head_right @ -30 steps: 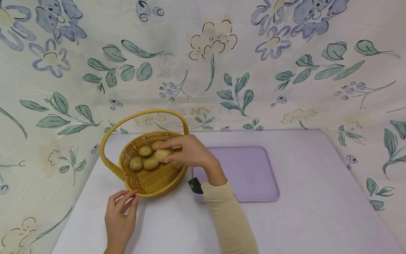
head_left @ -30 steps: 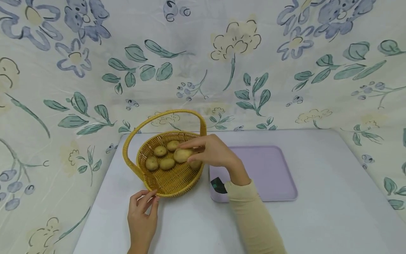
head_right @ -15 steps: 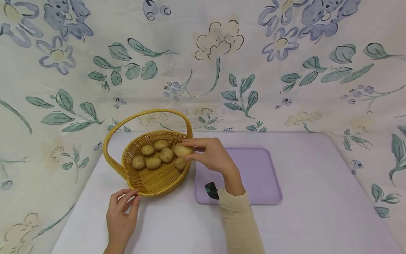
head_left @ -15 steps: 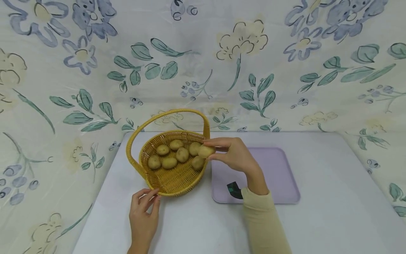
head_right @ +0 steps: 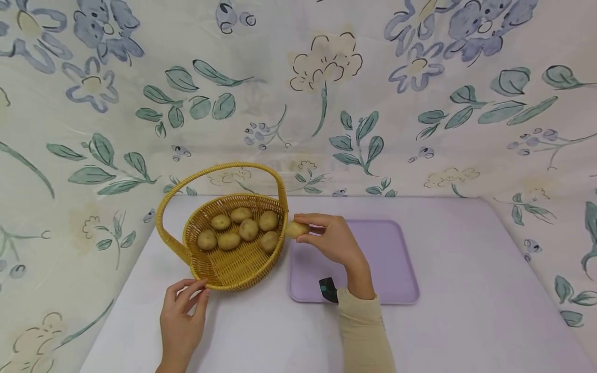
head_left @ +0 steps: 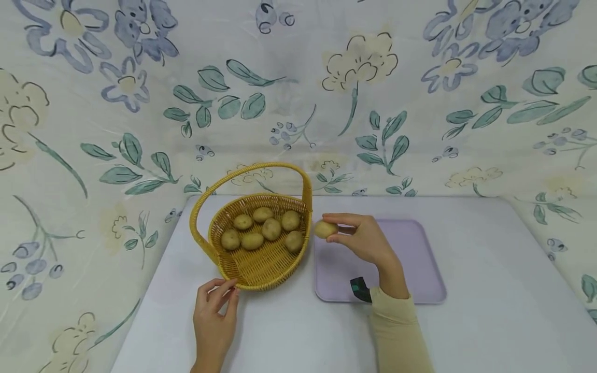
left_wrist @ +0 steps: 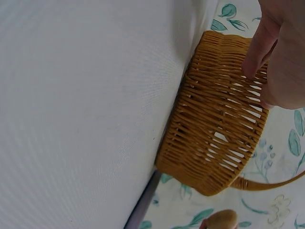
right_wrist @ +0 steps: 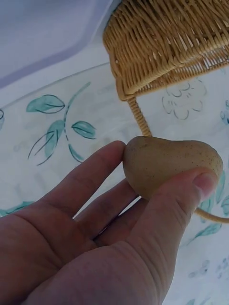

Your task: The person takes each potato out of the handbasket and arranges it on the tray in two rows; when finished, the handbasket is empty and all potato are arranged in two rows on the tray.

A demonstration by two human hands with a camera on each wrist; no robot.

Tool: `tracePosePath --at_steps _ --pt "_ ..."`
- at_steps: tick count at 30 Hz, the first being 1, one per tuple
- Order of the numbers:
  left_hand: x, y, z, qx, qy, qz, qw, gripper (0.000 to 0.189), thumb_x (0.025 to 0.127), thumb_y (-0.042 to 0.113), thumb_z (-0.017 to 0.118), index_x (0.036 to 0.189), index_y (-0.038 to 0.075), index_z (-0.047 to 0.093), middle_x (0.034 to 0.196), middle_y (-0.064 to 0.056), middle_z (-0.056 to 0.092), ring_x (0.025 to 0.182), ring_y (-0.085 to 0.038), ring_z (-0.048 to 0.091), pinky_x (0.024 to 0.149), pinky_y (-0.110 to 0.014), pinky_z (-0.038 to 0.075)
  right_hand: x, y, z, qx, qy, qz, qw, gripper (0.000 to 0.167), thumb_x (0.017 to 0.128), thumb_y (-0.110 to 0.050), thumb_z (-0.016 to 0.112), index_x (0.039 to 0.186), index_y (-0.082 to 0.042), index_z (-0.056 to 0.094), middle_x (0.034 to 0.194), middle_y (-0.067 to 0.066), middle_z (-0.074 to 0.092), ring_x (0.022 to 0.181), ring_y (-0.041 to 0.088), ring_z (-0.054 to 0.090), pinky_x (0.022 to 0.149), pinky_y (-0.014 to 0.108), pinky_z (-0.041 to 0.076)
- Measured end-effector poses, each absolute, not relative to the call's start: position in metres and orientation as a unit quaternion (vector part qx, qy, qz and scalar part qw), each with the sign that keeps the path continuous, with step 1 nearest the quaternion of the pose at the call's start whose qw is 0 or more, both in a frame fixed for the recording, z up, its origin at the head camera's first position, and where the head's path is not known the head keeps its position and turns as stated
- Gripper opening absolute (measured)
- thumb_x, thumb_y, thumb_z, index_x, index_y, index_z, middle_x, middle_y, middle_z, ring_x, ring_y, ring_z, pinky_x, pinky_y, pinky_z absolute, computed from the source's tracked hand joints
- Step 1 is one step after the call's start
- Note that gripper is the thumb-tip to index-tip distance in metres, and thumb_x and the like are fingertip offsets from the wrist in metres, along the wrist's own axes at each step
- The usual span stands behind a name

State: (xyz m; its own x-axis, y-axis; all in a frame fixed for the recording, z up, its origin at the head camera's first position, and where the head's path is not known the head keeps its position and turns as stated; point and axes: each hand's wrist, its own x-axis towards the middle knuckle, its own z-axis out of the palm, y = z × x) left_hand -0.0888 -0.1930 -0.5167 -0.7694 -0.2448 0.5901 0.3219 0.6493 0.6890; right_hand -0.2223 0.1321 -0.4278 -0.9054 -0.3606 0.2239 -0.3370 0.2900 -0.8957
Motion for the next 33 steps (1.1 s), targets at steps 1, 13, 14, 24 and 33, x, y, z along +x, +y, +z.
tracePosePath --at_steps 1,13,14,24,33 --pt "-0.089 -0.192 -0.517 -0.022 -0.843 -0.418 0.339 0.03 0.078 -0.018 0.078 0.104 -0.004 0.075 0.112 -0.021 0.057 0.101 0.014 0.057 0.087 -0.004 0.054 -0.222 0.134 -0.429 -0.215 0.803 -0.556 0.01 0.047 0.081 -0.013 0.085 0.126 -0.008 0.073 0.134 0.009 0.069 0.12 0.025 0.068 0.098 0.034 0.061" --pt "-0.088 -0.192 -0.519 -0.022 -0.838 -0.427 0.338 0.03 0.078 -0.018 0.078 0.104 -0.003 0.075 0.113 -0.019 0.057 0.102 0.013 0.058 0.087 -0.004 0.054 -0.225 0.142 -0.433 -0.185 0.805 -0.564 0.004 0.045 0.081 -0.012 0.084 0.125 -0.009 0.073 0.133 0.007 0.07 0.122 0.025 0.067 0.099 0.037 0.061" --pt "-0.088 -0.192 -0.519 -0.024 -0.838 -0.426 0.339 0.03 0.078 -0.018 0.078 0.104 -0.003 0.075 0.113 -0.02 0.057 0.101 0.013 0.059 0.087 -0.005 0.054 -0.225 0.142 -0.434 -0.184 0.805 -0.563 0.003 0.045 0.081 -0.012 0.084 0.125 -0.008 0.073 0.133 0.007 0.07 0.122 0.026 0.067 0.099 0.036 0.061" --pt "-0.089 -0.192 -0.519 -0.027 -0.837 -0.429 0.339 0.03 0.078 -0.017 0.078 0.105 -0.002 0.075 0.113 -0.018 0.057 0.1 0.01 0.061 0.087 -0.005 0.055 -0.23 0.142 -0.443 -0.158 0.817 -0.554 -0.001 0.047 0.081 -0.014 0.085 0.126 -0.009 0.073 0.133 0.008 0.07 0.123 0.027 0.066 0.097 0.032 0.061" --pt "-0.088 -0.192 -0.519 -0.023 -0.837 -0.432 0.334 0.03 0.079 -0.017 0.078 0.105 -0.003 0.075 0.113 -0.019 0.057 0.1 0.01 0.061 0.087 -0.006 0.055 -0.238 0.137 -0.456 -0.115 0.828 -0.548 -0.012 0.049 0.083 -0.012 0.084 0.13 -0.008 0.07 0.135 0.009 0.068 0.128 0.029 0.063 0.096 0.027 0.061"
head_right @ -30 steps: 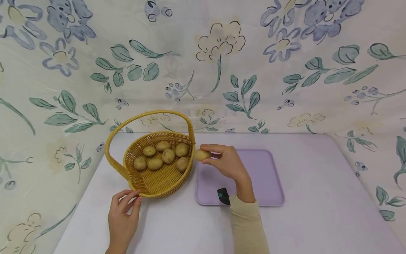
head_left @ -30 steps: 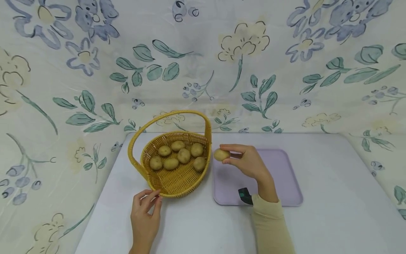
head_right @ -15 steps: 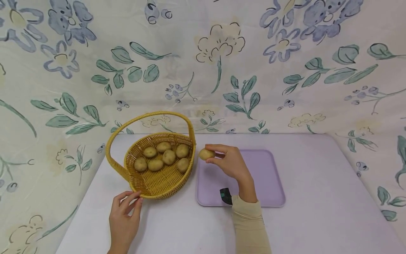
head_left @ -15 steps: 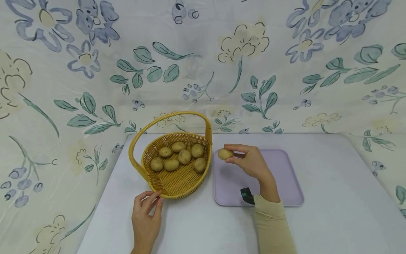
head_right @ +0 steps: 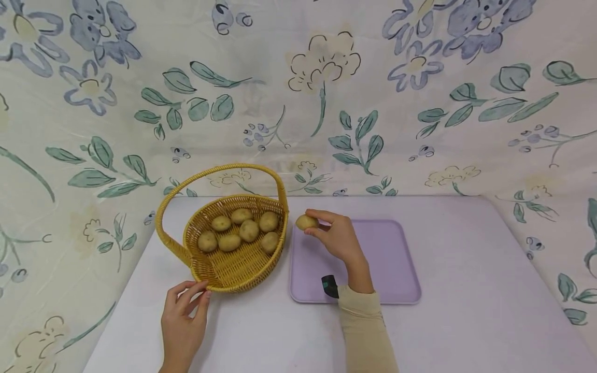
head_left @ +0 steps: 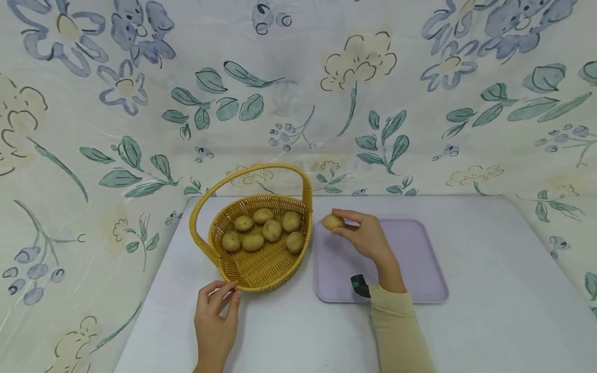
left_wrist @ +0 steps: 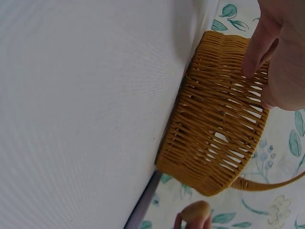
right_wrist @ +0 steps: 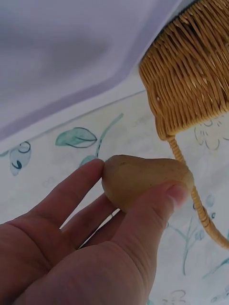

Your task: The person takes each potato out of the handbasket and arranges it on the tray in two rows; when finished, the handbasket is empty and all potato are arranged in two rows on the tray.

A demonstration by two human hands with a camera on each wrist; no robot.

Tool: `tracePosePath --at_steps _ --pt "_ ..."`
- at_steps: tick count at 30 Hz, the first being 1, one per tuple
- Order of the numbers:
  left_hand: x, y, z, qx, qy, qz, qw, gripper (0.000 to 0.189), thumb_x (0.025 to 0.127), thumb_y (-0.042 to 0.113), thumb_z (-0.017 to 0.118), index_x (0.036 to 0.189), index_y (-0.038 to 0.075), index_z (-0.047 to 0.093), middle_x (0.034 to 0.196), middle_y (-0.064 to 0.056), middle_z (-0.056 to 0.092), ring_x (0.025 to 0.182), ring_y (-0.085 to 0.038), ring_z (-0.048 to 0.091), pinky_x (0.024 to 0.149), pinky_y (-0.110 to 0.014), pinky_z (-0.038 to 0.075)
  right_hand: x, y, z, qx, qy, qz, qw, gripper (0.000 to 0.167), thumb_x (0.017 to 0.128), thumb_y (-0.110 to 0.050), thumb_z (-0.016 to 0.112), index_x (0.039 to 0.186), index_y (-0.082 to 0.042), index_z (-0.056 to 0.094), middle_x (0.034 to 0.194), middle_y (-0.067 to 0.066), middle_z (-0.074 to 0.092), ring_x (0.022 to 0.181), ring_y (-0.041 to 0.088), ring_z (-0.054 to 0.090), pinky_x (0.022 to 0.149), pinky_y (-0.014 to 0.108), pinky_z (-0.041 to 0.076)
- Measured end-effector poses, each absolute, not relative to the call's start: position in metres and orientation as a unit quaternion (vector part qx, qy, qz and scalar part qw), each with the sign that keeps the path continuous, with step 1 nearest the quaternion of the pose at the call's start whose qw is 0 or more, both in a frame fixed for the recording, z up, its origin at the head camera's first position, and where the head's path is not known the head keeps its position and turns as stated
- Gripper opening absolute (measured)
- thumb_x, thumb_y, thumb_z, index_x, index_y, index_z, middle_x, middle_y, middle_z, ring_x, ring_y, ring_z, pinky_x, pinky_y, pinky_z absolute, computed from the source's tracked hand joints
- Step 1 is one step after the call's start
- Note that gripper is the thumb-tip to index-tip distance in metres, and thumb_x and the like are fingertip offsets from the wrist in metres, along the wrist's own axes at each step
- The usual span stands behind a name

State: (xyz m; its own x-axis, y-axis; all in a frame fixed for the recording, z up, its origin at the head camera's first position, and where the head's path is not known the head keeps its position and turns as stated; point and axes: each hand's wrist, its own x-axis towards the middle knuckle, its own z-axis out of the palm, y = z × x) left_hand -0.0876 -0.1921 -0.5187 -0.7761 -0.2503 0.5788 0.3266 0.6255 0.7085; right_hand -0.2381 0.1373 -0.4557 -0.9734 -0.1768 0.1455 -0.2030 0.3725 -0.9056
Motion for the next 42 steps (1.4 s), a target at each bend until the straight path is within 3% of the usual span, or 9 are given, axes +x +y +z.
tracePosePath --at_steps 23,37,42 --pt "-0.087 -0.191 -0.517 0.006 -0.845 -0.427 0.322 0.028 0.079 -0.015 0.079 0.104 -0.003 0.075 0.113 -0.016 0.057 0.103 0.016 0.057 0.085 -0.004 0.054 -0.251 0.127 -0.479 0.084 -0.86 0.502 0.03 0.048 0.085 -0.009 0.082 0.13 -0.004 0.069 0.136 0.014 0.067 0.131 0.03 0.061 0.1 0.034 0.06" --pt "-0.087 -0.19 -0.517 0.004 -0.841 -0.432 0.326 0.028 0.079 -0.015 0.078 0.105 -0.003 0.075 0.113 -0.016 0.057 0.101 0.015 0.058 0.085 -0.003 0.054 -0.257 0.118 -0.496 0.104 -0.866 0.485 0.056 0.045 0.082 -0.002 0.083 0.125 0.003 0.07 0.129 0.021 0.069 0.124 0.037 0.065 0.098 0.04 0.061" --pt "-0.087 -0.19 -0.518 0.001 -0.84 -0.433 0.326 0.028 0.079 -0.015 0.078 0.105 -0.004 0.075 0.113 -0.016 0.057 0.101 0.015 0.058 0.085 -0.003 0.054 -0.259 0.116 -0.501 0.092 -0.88 0.462 0.063 0.045 0.081 -0.006 0.084 0.124 -0.001 0.071 0.128 0.018 0.07 0.123 0.035 0.066 0.099 0.042 0.061"
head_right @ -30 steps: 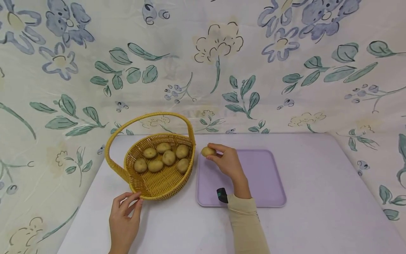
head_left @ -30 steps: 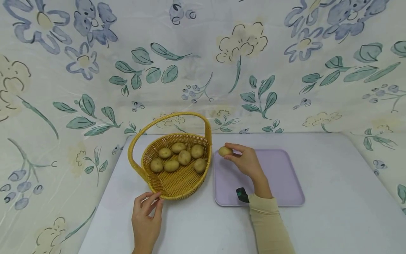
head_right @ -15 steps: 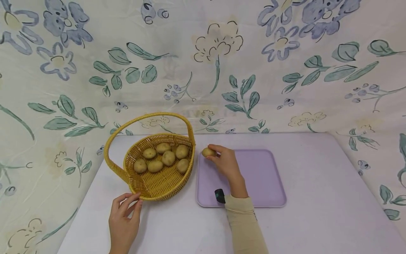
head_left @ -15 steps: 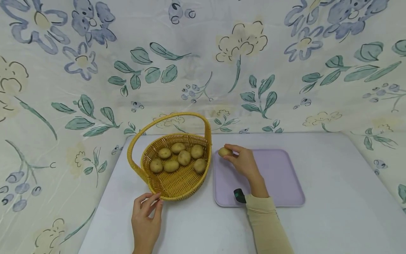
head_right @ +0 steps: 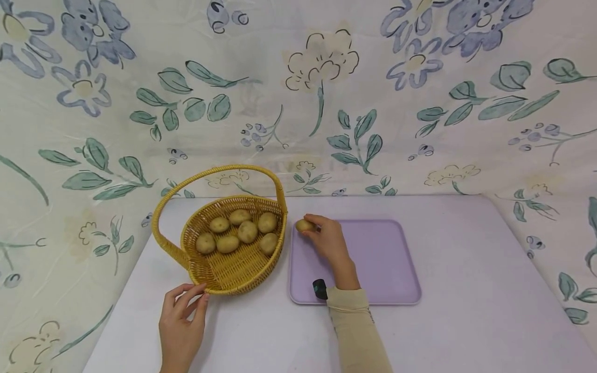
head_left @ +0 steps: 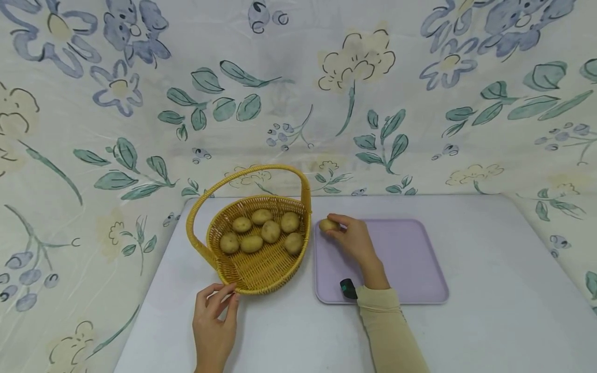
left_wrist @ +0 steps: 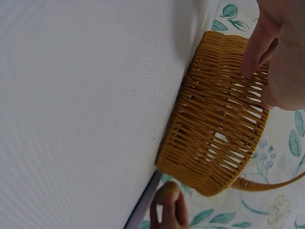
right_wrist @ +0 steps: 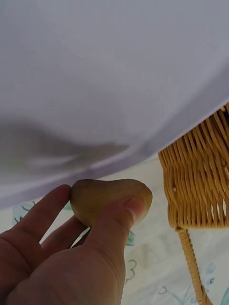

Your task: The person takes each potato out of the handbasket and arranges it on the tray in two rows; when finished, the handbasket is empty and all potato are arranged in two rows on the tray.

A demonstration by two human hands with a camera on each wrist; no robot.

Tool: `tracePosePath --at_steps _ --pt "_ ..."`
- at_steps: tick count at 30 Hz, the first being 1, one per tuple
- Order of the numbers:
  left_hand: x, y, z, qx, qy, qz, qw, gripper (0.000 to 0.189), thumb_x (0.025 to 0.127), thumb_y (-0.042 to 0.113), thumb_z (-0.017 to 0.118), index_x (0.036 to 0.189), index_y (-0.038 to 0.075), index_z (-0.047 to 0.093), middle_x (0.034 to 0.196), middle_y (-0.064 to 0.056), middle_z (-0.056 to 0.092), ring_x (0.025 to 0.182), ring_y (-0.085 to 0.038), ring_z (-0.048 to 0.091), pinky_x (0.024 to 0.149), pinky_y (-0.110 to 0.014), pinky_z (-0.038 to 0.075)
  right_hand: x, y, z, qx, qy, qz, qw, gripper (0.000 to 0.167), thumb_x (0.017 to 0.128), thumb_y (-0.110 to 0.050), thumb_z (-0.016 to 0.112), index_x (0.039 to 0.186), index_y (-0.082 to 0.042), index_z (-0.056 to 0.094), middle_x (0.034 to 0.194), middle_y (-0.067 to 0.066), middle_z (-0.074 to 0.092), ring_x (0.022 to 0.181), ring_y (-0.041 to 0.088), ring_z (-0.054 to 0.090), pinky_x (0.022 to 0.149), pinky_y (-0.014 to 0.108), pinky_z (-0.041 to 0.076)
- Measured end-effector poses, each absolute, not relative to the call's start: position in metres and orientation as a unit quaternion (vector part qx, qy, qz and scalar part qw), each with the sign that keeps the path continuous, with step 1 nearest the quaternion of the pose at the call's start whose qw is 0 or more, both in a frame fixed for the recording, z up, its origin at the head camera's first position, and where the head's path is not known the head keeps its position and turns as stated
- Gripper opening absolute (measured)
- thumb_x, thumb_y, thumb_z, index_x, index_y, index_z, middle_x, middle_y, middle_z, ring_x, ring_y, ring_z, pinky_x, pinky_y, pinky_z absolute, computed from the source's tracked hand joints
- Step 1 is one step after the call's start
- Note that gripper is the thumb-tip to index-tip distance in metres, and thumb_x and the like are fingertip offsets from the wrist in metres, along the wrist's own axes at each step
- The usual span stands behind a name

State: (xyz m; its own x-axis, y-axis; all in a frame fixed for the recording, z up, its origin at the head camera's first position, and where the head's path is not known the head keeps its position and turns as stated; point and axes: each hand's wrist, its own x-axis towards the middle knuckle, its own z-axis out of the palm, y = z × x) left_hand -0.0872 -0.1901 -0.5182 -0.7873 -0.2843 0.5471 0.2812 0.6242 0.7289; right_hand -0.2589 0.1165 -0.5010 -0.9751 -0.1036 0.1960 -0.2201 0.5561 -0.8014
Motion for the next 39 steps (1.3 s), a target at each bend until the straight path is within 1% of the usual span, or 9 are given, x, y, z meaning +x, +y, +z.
tracePosePath --at_steps 4,8,14,18,25,34,39 --pt "-0.0874 -0.1906 -0.518 0.003 -0.841 -0.432 0.325 0.028 0.079 -0.016 0.078 0.105 -0.004 0.075 0.113 -0.016 0.057 0.102 0.015 0.058 0.085 -0.003 0.054 -0.2598 0.115 -0.503 0.081 -0.889 0.446 0.062 0.045 0.082 -0.009 0.085 0.125 -0.004 0.072 0.128 0.016 0.071 0.123 0.034 0.066 0.102 0.043 0.059" --pt "-0.0876 -0.1906 -0.5178 0.003 -0.843 -0.431 0.323 0.028 0.079 -0.015 0.078 0.105 -0.004 0.075 0.113 -0.016 0.056 0.102 0.016 0.058 0.085 -0.004 0.054 -0.2604 0.1139 -0.5038 0.078 -0.891 0.443 0.065 0.045 0.081 -0.009 0.085 0.124 -0.004 0.072 0.127 0.015 0.071 0.123 0.033 0.066 0.105 0.044 0.058" --pt "-0.0872 -0.1901 -0.5171 -0.002 -0.84 -0.433 0.325 0.028 0.078 -0.016 0.078 0.104 -0.005 0.075 0.113 -0.017 0.056 0.1 0.013 0.059 0.085 -0.004 0.054 -0.26 0.1127 -0.5038 0.072 -0.89 0.446 0.057 0.046 0.081 -0.008 0.085 0.125 -0.005 0.072 0.128 0.015 0.071 0.125 0.032 0.065 0.107 0.044 0.056" --pt "-0.0869 -0.19 -0.5169 0.003 -0.843 -0.433 0.319 0.028 0.079 -0.016 0.078 0.104 -0.005 0.075 0.113 -0.017 0.056 0.1 0.012 0.059 0.085 -0.004 0.055 -0.2597 0.1117 -0.5046 0.073 -0.893 0.441 0.051 0.048 0.081 -0.009 0.085 0.127 -0.005 0.071 0.13 0.014 0.07 0.123 0.033 0.066 0.107 0.047 0.056" --pt "-0.0867 -0.1898 -0.5158 0.011 -0.85 -0.427 0.309 0.026 0.082 -0.014 0.077 0.105 -0.003 0.075 0.114 -0.017 0.056 0.101 0.012 0.058 0.085 -0.004 0.055 -0.2604 0.1098 -0.5086 0.072 -0.895 0.437 0.047 0.048 0.081 -0.011 0.085 0.127 -0.007 0.071 0.13 0.014 0.07 0.118 0.033 0.068 0.105 0.048 0.056" --pt "-0.0869 -0.1893 -0.5161 0.02 -0.854 -0.423 0.302 0.026 0.081 -0.014 0.077 0.105 -0.003 0.075 0.114 -0.017 0.056 0.101 0.015 0.057 0.085 -0.003 0.054 -0.2607 0.1104 -0.5108 0.076 -0.903 0.422 0.031 0.049 0.083 -0.01 0.084 0.13 -0.009 0.07 0.133 0.013 0.069 0.127 0.033 0.063 0.115 0.048 0.049" --pt "-0.0873 -0.1887 -0.5157 0.023 -0.856 -0.42 0.301 0.026 0.081 -0.013 0.078 0.105 -0.003 0.075 0.114 -0.017 0.056 0.101 0.015 0.056 0.085 -0.002 0.053 -0.2603 0.1104 -0.5088 0.078 -0.905 0.417 0.024 0.049 0.083 -0.011 0.084 0.131 -0.01 0.07 0.134 0.012 0.068 0.129 0.032 0.062 0.117 0.048 0.048"
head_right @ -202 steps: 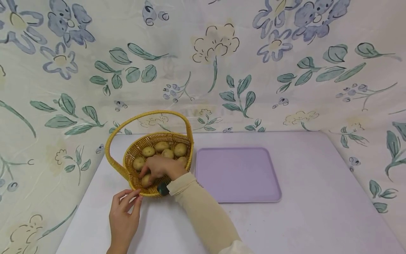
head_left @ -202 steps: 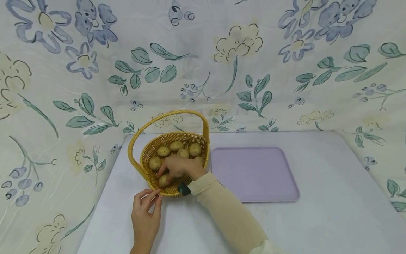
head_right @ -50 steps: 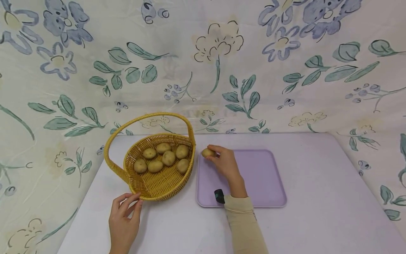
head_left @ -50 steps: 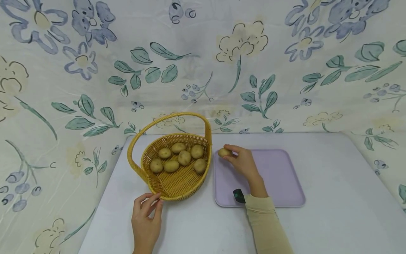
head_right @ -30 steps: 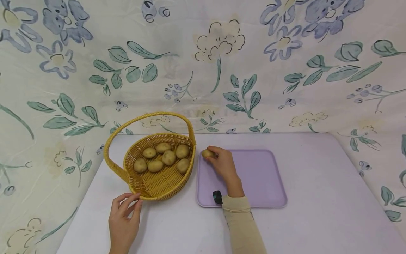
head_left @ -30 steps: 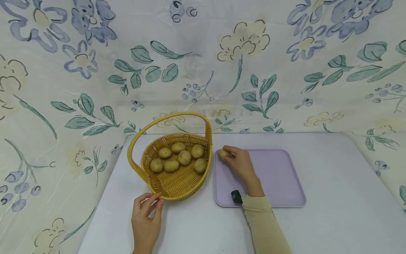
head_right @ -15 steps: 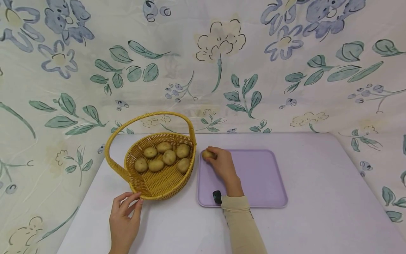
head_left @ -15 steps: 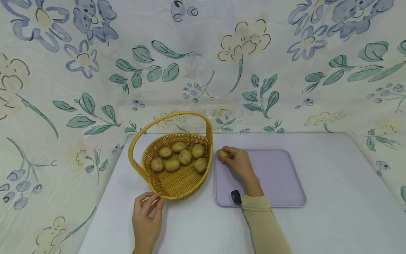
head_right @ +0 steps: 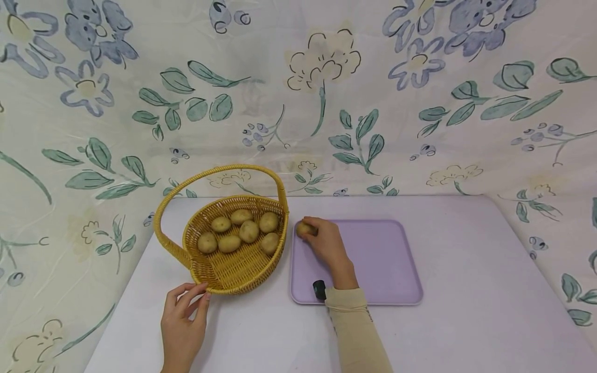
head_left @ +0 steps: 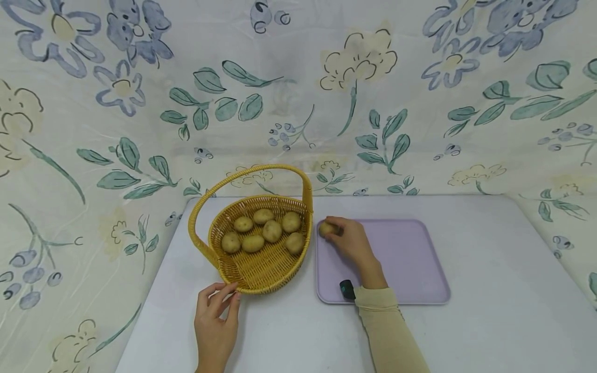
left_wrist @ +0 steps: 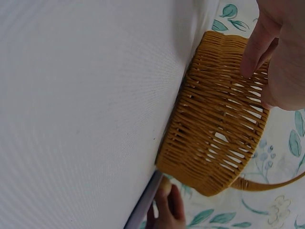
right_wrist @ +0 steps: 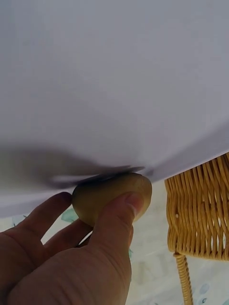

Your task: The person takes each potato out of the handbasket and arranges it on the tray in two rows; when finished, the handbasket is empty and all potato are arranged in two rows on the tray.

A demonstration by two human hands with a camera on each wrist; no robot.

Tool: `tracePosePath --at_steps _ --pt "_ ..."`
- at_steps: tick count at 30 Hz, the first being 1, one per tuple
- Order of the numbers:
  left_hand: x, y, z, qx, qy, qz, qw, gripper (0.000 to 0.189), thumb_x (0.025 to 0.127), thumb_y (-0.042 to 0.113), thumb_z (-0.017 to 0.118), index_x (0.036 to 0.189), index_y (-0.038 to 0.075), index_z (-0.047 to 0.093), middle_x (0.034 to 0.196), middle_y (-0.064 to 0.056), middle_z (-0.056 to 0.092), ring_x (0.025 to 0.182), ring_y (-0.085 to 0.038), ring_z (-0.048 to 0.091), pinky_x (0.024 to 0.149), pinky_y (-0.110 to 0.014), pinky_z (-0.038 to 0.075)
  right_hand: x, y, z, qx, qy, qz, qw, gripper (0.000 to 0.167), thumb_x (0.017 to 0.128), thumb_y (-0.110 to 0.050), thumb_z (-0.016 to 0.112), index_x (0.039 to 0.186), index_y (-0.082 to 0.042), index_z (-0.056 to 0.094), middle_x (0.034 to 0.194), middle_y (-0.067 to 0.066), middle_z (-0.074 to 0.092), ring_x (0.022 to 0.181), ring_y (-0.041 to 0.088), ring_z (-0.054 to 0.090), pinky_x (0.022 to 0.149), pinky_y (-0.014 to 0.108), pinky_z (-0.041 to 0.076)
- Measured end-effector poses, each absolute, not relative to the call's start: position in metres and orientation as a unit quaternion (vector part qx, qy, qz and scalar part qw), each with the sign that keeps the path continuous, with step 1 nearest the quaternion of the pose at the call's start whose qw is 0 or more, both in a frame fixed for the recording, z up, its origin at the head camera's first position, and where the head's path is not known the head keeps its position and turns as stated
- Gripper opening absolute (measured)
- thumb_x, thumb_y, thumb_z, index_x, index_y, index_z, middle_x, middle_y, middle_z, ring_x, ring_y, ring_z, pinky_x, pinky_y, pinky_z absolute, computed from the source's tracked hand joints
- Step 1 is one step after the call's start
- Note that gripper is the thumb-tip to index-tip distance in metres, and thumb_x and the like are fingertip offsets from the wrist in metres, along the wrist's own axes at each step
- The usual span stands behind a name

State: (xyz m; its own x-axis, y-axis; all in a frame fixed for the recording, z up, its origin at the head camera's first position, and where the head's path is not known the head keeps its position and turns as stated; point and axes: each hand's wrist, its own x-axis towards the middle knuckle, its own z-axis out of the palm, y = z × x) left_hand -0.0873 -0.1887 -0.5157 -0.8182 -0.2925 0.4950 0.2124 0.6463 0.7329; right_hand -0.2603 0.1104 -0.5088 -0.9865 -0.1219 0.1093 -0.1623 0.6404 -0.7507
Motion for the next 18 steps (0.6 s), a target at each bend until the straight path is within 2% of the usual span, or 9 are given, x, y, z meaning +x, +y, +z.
tracePosePath --at_steps 11,18 --pt "-0.087 -0.19 -0.518 0.016 -0.852 -0.424 0.308 0.027 0.081 -0.014 0.078 0.105 -0.003 0.075 0.114 -0.017 0.056 0.102 0.016 0.056 0.085 -0.002 0.053 -0.255 0.115 -0.499 0.064 -0.9 0.431 0.013 0.046 0.089 -0.024 0.081 0.133 -0.015 0.069 0.14 0.005 0.066 0.138 0.03 0.055 0.122 0.048 0.042" --pt "-0.087 -0.19 -0.517 0.019 -0.85 -0.429 0.304 0.026 0.082 -0.013 0.077 0.105 -0.002 0.075 0.114 -0.016 0.056 0.102 0.016 0.057 0.085 -0.003 0.054 -0.253 0.12 -0.486 0.065 -0.892 0.446 0.024 0.045 0.088 -0.023 0.081 0.131 -0.013 0.07 0.136 0.007 0.068 0.13 0.033 0.061 0.113 0.049 0.051"
